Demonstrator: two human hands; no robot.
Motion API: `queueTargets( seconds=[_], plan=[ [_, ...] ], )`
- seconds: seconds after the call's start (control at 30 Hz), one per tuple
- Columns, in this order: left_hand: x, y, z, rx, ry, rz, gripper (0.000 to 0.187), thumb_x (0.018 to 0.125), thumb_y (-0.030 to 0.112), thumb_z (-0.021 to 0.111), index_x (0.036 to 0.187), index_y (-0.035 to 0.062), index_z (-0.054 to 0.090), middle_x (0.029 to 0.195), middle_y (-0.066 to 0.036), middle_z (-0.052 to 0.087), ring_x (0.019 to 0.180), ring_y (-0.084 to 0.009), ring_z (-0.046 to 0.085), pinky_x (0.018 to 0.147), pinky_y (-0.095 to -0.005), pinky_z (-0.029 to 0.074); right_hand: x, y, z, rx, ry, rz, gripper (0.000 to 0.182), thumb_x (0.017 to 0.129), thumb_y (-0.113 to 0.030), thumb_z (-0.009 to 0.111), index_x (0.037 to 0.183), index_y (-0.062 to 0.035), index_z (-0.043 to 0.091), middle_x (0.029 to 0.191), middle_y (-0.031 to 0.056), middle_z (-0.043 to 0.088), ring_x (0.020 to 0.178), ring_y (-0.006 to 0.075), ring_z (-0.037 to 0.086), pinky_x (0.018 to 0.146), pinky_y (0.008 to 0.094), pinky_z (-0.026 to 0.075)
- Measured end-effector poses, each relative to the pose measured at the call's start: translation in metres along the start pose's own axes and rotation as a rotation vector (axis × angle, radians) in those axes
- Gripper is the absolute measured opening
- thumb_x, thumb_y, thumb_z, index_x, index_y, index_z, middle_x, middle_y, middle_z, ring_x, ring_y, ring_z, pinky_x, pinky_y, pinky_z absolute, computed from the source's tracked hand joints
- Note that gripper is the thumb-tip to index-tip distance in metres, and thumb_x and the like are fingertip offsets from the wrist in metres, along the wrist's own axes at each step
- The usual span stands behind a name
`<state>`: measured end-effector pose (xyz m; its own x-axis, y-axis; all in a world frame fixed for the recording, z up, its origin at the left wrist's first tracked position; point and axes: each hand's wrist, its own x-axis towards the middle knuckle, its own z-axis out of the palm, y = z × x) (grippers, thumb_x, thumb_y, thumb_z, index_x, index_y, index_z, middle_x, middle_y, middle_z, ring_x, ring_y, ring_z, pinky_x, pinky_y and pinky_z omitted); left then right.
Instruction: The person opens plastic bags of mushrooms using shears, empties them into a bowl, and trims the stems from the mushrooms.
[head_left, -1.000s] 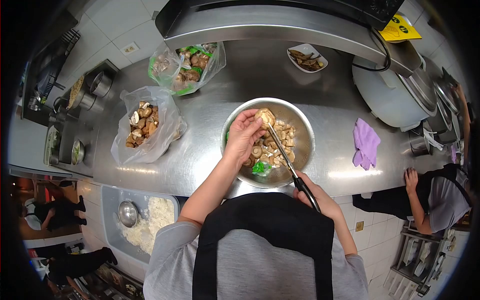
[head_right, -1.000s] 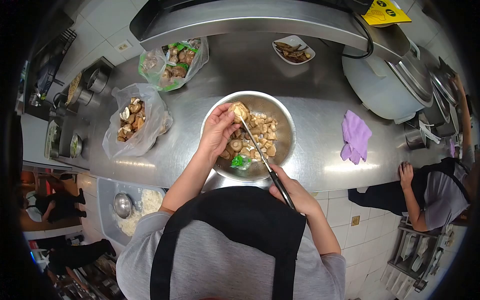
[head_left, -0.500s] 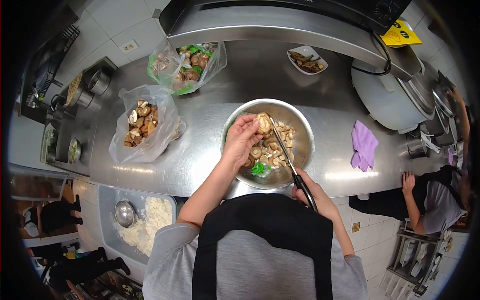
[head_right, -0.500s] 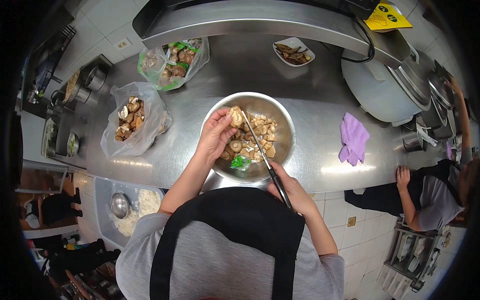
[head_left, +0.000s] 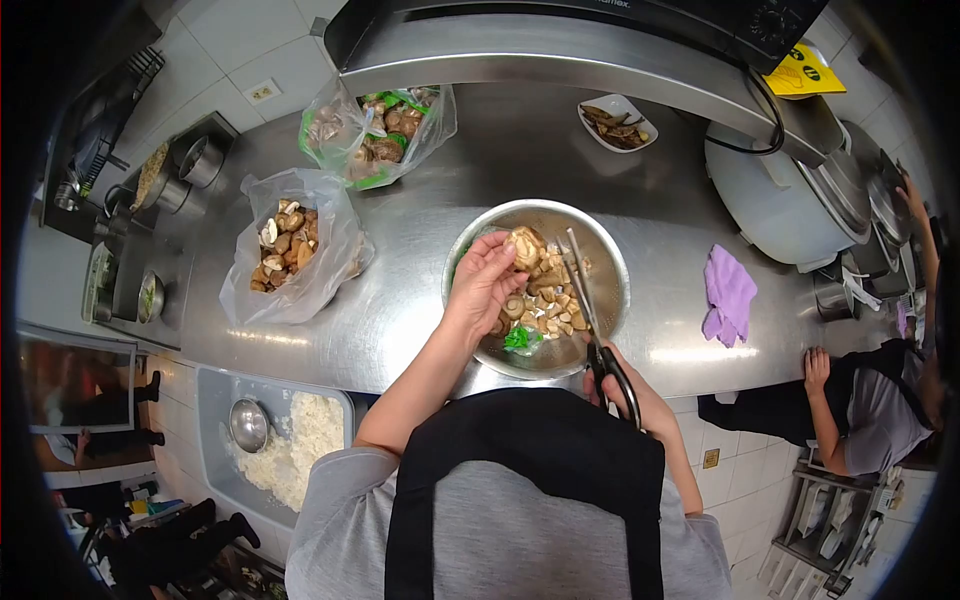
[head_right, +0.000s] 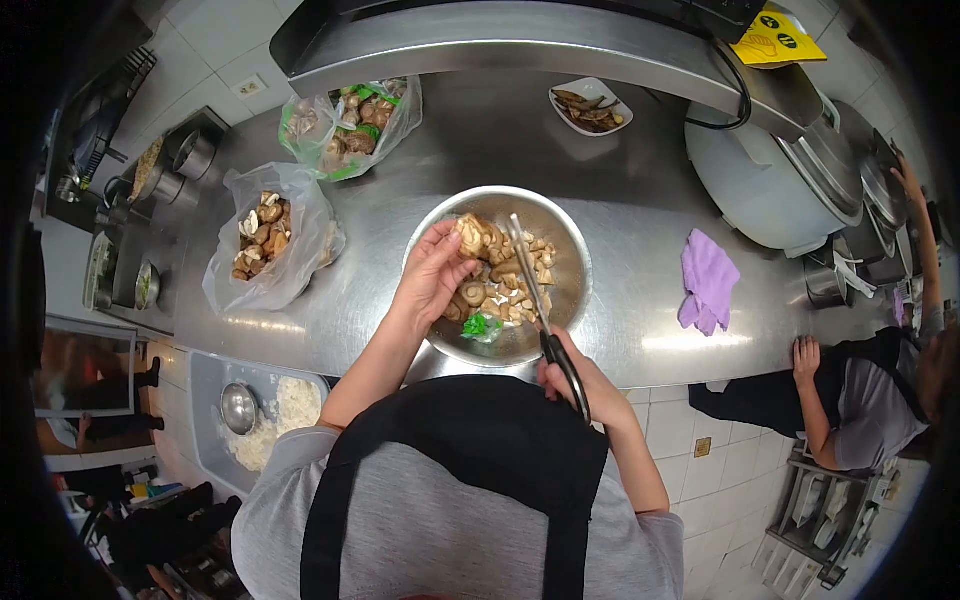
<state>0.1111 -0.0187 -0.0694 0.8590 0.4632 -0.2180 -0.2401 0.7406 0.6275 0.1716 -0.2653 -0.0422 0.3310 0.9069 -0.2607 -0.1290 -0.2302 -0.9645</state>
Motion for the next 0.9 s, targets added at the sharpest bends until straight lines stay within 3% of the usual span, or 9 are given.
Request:
queueTargets(
  seconds=[0.03,0.1,0.27,0.33,0.5,0.57,0.9],
  plan=[
    [0.001,0.001,0.001,0.008,0.026,0.020,0.022,0.083,0.008,0.059,0.102,0.0055,0.048,0.093,-0.005,0.058,0.080,-0.0101,0.059,0.064,-0.0203,0.053,-0.001,-0.001,-0.001,-0.001,-0.001,0.001,0.066,0.086,-0.042,0.050,0.133,-0.0037,0.024,0.072,0.0040,0.051,0.062,0.0139,0.052,0.058,0.0274,0.042],
    [0.001,0.002,0.004,0.015,0.051,0.040,0.022,0.083,0.008,0.059,0.102,0.0056,0.048,0.093,-0.005,0.058,0.079,-0.0099,0.059,0.063,-0.0202,0.053,-0.004,-0.005,-0.003,-0.290,-0.053,0.067,0.076,0.084,-0.056,0.043,0.137,-0.0074,0.018,0.080,0.0068,0.052,0.071,0.0155,0.051,0.065,0.0261,0.041],
    [-0.001,0.000,0.011,0.203,0.072,0.169,0.022,0.082,0.007,0.060,0.101,0.0056,0.048,0.092,-0.004,0.058,0.077,-0.0087,0.058,0.062,-0.0197,0.051,-0.005,-0.012,-0.003,-0.393,-0.029,0.100,0.073,0.086,-0.048,0.046,0.137,-0.0067,0.016,0.082,0.0072,0.053,0.073,0.0176,0.053,0.066,0.0278,0.042],
    [0.000,0.001,0.012,0.207,0.095,0.170,0.022,0.082,0.006,0.060,0.100,0.0051,0.048,0.091,-0.004,0.058,0.076,-0.0086,0.058,0.062,-0.0196,0.050,-0.005,-0.015,-0.001,-0.400,-0.009,0.059,0.069,0.085,-0.043,0.051,0.134,-0.0056,0.022,0.070,0.0098,0.049,0.069,0.0259,0.053,0.066,0.0339,0.041],
    [-0.001,0.002,0.010,0.300,0.091,0.199,0.021,0.079,0.004,0.063,0.096,0.0028,0.051,0.086,-0.004,0.059,0.072,-0.0077,0.057,0.061,-0.0191,0.049,-0.002,-0.012,-0.003,-0.441,-0.019,0.026,0.068,0.084,-0.041,0.053,0.135,-0.0076,0.022,0.068,0.0094,0.048,0.067,0.0254,0.052,0.064,0.0339,0.040],
    [-0.002,0.001,0.008,0.424,-0.010,0.222,0.018,0.081,0.005,0.061,0.096,0.0039,0.052,0.087,-0.004,0.061,0.073,-0.0080,0.058,0.064,-0.0201,0.050,-0.002,-0.014,-0.001,-0.451,-0.015,0.040,0.068,0.084,-0.040,0.054,0.135,-0.0083,0.022,0.068,0.0092,0.048,0.066,0.0252,0.052,0.064,0.0338,0.040],
    [-0.009,-0.006,0.015,0.395,-0.014,0.165,0.016,0.080,0.004,0.062,0.094,0.0023,0.055,0.083,-0.003,0.062,0.070,-0.0070,0.059,0.063,-0.0192,0.049,-0.001,-0.013,-0.002,-0.434,-0.004,0.038,0.067,0.084,-0.039,0.053,0.135,-0.0068,0.023,0.067,0.0097,0.049,0.066,0.0252,0.053,0.064,0.0336,0.041]
  ],
)
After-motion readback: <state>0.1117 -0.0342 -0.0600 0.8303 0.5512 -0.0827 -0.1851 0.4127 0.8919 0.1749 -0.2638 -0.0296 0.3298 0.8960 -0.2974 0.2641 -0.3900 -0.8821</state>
